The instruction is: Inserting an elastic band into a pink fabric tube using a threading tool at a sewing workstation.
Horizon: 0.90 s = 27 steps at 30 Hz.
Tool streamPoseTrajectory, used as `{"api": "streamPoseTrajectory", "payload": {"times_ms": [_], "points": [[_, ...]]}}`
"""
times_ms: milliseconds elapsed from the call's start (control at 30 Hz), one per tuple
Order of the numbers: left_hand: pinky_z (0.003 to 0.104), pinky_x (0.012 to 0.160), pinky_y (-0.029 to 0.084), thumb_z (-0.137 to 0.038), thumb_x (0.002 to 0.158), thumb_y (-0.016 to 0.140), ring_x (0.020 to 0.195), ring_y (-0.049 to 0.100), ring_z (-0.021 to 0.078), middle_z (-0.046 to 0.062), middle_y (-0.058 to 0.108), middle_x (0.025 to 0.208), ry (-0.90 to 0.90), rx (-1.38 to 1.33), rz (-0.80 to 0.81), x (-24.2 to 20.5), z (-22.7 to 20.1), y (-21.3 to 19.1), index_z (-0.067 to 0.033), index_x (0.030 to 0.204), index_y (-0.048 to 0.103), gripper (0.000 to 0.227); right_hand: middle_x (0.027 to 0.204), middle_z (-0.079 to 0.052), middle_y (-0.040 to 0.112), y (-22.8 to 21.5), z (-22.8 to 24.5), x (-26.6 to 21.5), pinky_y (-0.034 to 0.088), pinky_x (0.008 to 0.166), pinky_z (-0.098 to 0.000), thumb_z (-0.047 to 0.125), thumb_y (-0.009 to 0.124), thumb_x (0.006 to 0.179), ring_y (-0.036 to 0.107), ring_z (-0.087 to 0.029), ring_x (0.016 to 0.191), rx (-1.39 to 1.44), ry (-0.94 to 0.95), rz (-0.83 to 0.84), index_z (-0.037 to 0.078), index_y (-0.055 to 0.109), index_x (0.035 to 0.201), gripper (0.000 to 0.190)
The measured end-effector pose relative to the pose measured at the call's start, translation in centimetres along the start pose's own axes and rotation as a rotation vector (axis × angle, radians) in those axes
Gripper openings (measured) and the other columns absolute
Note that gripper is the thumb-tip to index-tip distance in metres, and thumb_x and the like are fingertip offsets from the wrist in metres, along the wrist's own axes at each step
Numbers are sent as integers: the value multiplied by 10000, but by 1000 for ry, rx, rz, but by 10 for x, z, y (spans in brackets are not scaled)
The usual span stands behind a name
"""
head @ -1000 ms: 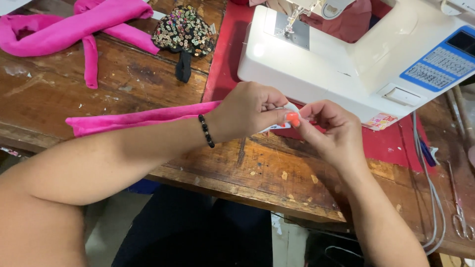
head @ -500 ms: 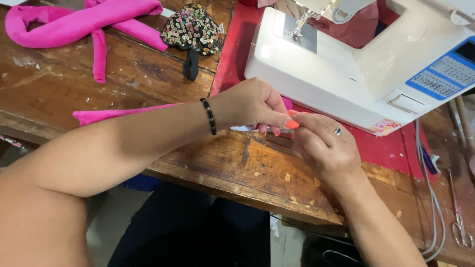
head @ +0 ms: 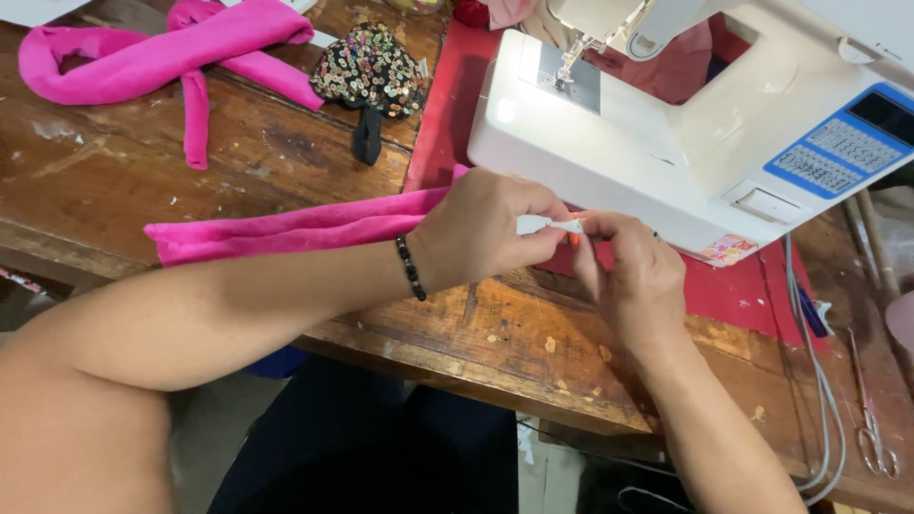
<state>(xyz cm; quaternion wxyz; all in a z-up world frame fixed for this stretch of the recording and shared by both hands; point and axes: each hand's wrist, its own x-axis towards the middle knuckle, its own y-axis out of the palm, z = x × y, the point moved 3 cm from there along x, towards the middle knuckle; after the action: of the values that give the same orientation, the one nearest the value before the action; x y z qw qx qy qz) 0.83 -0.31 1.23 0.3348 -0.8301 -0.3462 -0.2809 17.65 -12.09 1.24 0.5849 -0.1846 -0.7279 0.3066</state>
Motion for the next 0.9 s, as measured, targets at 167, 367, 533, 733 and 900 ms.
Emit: {"api": "streamPoseTrajectory", "payload": {"times_ms": [167, 367, 533, 733, 900], "points": [[323, 711, 592, -207, 875, 711, 849, 754, 213, 90, 760, 831, -124, -166, 33, 2, -2, -3, -67, 1045, 773, 229, 927, -65, 765, -7, -3, 7, 573, 786, -366, 108, 763, 983, 746, -310, 888, 198, 193, 39, 69, 706, 1005, 72], [182, 561, 442, -191, 852, 706, 649, 582, 28, -18, 623, 647, -386, -572, 222, 6, -2, -4, -39, 1070, 768, 272, 971, -115, 767, -10, 5, 21, 567, 932, -448, 26, 725, 980, 752, -356, 937, 331, 81, -42, 19, 694, 995, 35], [167, 536, 360, -214, 901, 728, 644, 467, -32, -51, 575, 664, -350, -652, 322, 8, -13, -8, -37, 1095, 769, 266, 1010, -152, 755, -22, 9, 27, 497, 1069, -576, 40, 671, 1029, 748, -414, 994, 394, -93, -170, -35, 679, 1027, 76], [132, 561, 340, -230, 969, 661, 627, 430, -58, -73, 557, 714, -446, -883, 225, 3, -20, -6, 33, 1223, 682, 366, 1099, -161, 772, -35, 9, 26, 415, 1177, -551, 89, 786, 961, 730, -366, 1066, 296, -125, -157, 18, 766, 1103, 160], [128, 596, 383, -229, 1010, 614, 683, 462, -40, -74, 513, 780, -379, -864, 266, -3, -22, 4, 3, 1247, 621, 332, 1012, -160, 767, -29, 2, 22, 425, 1165, -533, 85, 845, 930, 743, -360, 1023, 390, -29, -176, 15, 771, 998, 122]]}}
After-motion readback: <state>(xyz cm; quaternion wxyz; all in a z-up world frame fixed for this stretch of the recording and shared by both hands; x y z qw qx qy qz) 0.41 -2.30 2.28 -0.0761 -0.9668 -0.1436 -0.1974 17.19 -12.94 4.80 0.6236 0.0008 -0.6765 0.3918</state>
